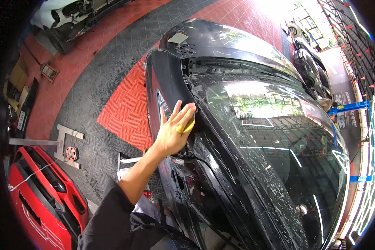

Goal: The person applies a transparent film to the rear windshield of a black car using a yellow squeegee. They smooth the film across the curved glass, working from the center outward to remove bubbles and ensure adhesion.

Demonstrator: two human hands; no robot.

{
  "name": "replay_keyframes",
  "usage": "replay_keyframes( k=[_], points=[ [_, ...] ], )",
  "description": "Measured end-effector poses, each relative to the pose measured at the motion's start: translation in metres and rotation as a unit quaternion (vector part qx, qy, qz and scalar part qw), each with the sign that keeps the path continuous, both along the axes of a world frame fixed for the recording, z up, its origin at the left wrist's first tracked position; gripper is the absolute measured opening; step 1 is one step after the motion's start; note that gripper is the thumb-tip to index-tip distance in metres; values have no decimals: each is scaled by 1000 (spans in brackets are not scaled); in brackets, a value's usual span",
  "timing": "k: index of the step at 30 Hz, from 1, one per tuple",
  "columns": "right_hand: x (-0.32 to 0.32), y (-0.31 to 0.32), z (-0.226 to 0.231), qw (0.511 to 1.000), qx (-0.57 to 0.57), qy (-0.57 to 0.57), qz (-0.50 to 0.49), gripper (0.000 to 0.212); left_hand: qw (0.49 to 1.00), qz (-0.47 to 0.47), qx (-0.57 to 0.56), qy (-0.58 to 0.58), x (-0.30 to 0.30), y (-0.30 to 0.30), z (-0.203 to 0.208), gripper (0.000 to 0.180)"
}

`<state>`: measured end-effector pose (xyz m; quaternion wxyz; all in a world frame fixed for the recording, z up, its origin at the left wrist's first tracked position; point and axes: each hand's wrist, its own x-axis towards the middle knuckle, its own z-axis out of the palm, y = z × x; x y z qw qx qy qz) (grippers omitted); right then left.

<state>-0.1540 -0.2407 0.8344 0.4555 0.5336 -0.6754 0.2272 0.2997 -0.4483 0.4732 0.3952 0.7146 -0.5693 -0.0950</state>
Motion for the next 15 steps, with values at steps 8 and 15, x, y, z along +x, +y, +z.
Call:
replay_keyframes(
  k=[8, 15],
  points=[
    [1, 3, 3, 999, 23, 28, -16, 52, 997, 53, -21, 50, -14, 3, -13, 63],
    [1, -1, 3, 998, 18, 53, 6, 50, 989, 72, -27, 126, -54, 23, -40, 62]
  ],
)
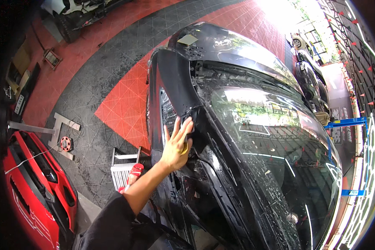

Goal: The person applies a transparent film to the rear windshield of a black car using a yellow squeegee. They smooth the film across the curved glass, working from the center outward to remove bubbles and ensure adhesion.

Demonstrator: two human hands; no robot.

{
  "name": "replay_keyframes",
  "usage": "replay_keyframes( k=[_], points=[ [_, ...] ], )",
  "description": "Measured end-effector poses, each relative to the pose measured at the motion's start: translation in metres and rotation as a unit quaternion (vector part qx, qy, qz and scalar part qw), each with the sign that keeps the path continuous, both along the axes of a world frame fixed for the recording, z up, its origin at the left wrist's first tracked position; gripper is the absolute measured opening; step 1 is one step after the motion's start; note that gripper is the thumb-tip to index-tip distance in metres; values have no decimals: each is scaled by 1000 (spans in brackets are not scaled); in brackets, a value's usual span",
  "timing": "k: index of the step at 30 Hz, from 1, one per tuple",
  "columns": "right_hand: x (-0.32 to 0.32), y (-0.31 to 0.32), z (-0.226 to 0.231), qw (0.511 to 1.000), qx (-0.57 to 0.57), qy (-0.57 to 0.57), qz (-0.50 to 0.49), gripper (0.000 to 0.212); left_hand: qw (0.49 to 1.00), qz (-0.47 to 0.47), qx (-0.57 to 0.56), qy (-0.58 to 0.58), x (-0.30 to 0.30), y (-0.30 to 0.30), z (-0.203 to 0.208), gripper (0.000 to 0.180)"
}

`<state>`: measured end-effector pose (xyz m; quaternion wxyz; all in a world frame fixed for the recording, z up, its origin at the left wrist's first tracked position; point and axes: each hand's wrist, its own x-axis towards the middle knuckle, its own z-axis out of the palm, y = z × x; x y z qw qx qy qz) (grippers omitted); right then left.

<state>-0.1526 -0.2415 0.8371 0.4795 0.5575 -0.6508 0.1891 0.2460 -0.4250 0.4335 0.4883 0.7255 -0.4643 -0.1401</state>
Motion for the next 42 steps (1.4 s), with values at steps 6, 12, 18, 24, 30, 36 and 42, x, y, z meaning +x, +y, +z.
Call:
replay_keyframes(
  k=[6, 12, 18, 24, 30, 36, 42],
  points=[
    [-7, 5, 1, 999, -7, 31, -33, 47, 999, 36, 25, 22, -9, -2, 18, 65],
    [-7, 1, -2, 1000, -25, -3, -18, 45, 997, 22, 73, 21, 18, -9, 22, 65],
    [-9, 3, -2, 999, -19, 16, -33, 44, 989, 1, 127, 71, -37, 21, 44, 61],
    [-17, 3, -1, 1000, -28, 7, -4, 45, 967, 72, 164, 182, -25, -1, 70, 68],
    [15, 0, -2, 999, 5, 36, -37, 40, 960, 89, 208, 163, -23, -8, 87, 63],
    [26, -10, -11, 998, -51, 26, -27, 40, 945, 41, 201, 255, -31, -4, 98, 66],
    [13, -6, -10, 996, -58, 58, -43, 40, 917, 95, 218, 319, -7, -25, 90, 62]
  ],
)
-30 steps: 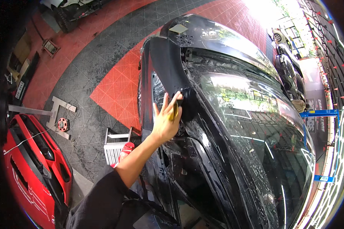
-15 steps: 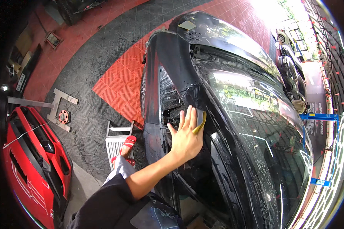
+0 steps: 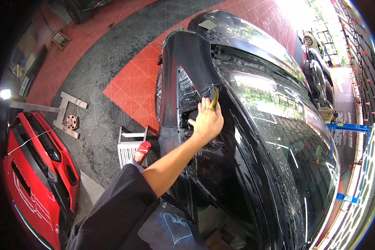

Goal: The person applies a transparent film to the rear windshield of a black car using a yellow squeegee. They smooth the film across the curved glass, working from the center outward to remove bubbles and ensure adhesion.

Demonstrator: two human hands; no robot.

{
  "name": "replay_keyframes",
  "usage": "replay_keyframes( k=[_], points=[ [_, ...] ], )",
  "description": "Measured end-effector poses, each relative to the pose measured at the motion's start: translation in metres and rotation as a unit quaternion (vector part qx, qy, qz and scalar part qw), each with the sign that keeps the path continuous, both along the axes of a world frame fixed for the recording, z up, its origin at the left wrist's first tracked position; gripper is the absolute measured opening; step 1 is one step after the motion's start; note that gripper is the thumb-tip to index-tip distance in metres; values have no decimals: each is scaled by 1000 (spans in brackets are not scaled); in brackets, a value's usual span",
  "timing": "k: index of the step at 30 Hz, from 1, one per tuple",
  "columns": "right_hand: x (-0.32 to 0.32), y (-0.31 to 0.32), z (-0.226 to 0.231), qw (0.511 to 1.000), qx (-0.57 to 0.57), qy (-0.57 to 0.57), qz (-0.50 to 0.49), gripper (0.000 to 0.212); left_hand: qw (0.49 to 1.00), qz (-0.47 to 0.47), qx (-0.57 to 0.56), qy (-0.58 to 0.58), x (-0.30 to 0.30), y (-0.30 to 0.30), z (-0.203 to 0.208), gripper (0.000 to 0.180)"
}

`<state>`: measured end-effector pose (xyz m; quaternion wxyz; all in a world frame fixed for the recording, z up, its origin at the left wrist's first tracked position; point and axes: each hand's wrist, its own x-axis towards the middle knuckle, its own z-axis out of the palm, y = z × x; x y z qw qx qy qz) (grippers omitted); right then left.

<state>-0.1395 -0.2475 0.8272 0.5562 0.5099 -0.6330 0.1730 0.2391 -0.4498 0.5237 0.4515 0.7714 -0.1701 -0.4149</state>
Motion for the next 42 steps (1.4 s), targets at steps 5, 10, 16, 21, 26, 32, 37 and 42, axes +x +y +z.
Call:
replay_keyframes(
  k=[5, 10, 16, 21, 26, 32, 37, 42],
  points=[
    [3, 1, 2, 1000, 12, 7, -2, 41, 1000, -7, -7, -17, 5, -2, -5, 60],
    [4, 0, 1, 1000, 0, -7, 9, 41, 995, -69, -52, -51, -22, 17, 4, 67],
    [9, -4, -2, 1000, -6, -17, -2, 41, 988, -16, -41, -151, -9, -5, -17, 59],
    [8, 1, 1, 1000, 11, -22, -14, 43, 980, -34, -73, -180, -21, 7, -25, 57],
    [-4, 2, 2, 999, 6, -31, -21, 45, 959, -69, -82, -264, -21, 13, -30, 60],
    [-7, 4, 4, 1000, 14, -12, 2, 42, 963, -53, -146, -221, 6, -1, -46, 58],
    [-14, 7, 7, 999, 25, 2, 25, 41, 956, -61, -186, -217, -24, 25, -50, 64],
    [-7, 1, 4, 1000, 7, -26, 4, 42, 956, -32, -185, -224, 19, -12, -43, 58]
  ],
)
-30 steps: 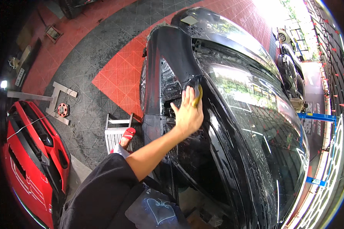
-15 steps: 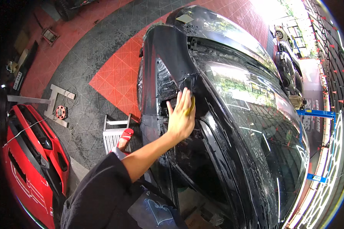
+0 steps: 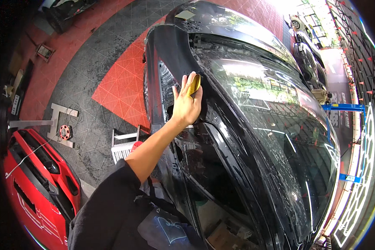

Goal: The person applies a transparent film to the rear windshield of a black car using a yellow squeegee. They smooth the film across the curved glass, working from the center outward to remove bubbles and ensure adhesion.

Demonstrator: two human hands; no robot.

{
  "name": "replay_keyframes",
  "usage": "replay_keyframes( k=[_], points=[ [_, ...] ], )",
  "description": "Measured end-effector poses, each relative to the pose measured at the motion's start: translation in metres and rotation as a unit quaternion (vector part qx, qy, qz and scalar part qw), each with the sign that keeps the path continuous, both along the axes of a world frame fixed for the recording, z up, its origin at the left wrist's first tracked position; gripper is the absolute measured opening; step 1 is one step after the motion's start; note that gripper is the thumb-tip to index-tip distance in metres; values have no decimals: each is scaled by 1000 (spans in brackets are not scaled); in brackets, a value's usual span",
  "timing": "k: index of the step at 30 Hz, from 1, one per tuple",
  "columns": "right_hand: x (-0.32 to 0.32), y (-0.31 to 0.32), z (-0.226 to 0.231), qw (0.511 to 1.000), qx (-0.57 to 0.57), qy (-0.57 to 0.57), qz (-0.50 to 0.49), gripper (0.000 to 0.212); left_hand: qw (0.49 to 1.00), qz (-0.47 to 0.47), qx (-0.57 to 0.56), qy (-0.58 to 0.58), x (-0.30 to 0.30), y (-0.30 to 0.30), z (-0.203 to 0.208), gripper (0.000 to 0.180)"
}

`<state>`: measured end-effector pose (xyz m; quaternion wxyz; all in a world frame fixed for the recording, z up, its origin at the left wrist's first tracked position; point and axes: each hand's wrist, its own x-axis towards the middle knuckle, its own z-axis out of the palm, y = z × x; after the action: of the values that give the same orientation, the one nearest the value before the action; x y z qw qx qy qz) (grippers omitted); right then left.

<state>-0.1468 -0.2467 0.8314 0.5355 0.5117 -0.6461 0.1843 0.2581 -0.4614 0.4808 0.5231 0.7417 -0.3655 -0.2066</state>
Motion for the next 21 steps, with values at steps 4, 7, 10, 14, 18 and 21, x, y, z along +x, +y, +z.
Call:
replay_keyframes(
  k=[4, 7, 10, 14, 18, 21],
  points=[
    [2, 0, 0, 1000, 11, -7, 0, 44, 998, -50, -29, 4, -31, 33, -5, 61],
    [-1, 1, 1, 1000, 8, 13, 0, 44, 999, -51, -13, -10, -12, 26, -6, 58],
    [-4, 1, 2, 1000, 4, 18, 13, 44, 999, -36, 14, -33, 15, 2, 2, 50],
    [2, 3, 0, 1000, 8, 25, 12, 43, 998, -45, -31, -43, -9, 28, -12, 57],
    [1, 2, 0, 1000, 5, 15, 22, 43, 995, -41, 7, -87, 24, 4, -7, 53],
    [-4, 1, 4, 1000, 8, 14, 26, 44, 991, -45, -33, -118, 26, -2, 13, 43]
  ],
)
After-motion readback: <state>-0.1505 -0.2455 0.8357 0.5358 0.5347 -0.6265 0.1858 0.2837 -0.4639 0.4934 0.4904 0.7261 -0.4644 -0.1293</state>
